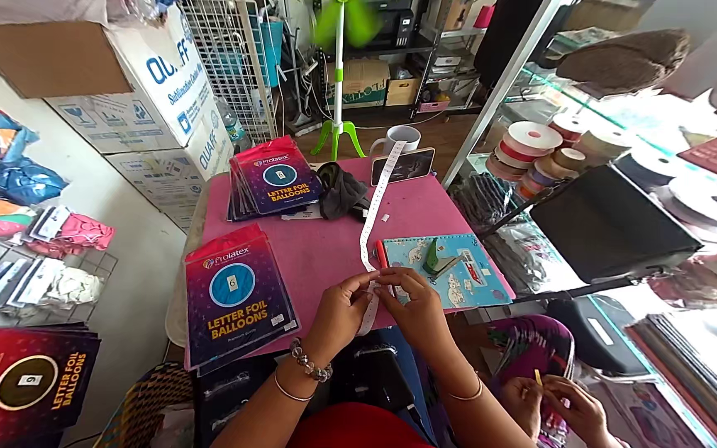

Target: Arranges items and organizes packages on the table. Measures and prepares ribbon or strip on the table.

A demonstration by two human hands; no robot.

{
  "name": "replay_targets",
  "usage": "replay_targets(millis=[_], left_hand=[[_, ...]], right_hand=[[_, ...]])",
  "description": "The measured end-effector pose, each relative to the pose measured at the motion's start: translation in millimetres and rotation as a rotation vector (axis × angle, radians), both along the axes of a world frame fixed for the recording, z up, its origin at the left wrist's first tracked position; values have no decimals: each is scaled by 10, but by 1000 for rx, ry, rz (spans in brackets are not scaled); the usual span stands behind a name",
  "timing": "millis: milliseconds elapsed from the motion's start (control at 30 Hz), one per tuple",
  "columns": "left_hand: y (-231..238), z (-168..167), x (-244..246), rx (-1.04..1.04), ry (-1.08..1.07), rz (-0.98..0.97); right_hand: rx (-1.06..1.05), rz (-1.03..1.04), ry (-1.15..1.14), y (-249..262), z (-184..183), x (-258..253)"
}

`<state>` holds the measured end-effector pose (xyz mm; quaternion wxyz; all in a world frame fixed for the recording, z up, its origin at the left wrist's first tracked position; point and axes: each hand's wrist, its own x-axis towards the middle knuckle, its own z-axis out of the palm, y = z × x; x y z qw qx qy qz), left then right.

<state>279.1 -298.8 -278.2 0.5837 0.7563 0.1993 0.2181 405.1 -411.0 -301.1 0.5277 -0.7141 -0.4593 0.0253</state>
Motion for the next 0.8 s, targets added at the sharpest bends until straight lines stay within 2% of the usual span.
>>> replay_targets(millis=[200,300,367,467,567,667,800], left_hand=[[105,130,27,-85,128,-43],[376,334,52,-5,256,-44],[692,455,57,115,316,112],[1345,487,28,345,326,488],[1871,484,-33,362,412,761],[2081,467,-76,280,546,745],[2196,395,-63,155,419,708]], right_hand=[[-15,-5,-56,-43,17,-16],[-2,5,-45,-115,77,20],[25,6,-32,-164,115,48],[53,10,-19,-210,162,90],[42,7,-23,-239,204,99],[12,-17,-16,-258,235,117],[4,-38,-1,-240,225,153]])
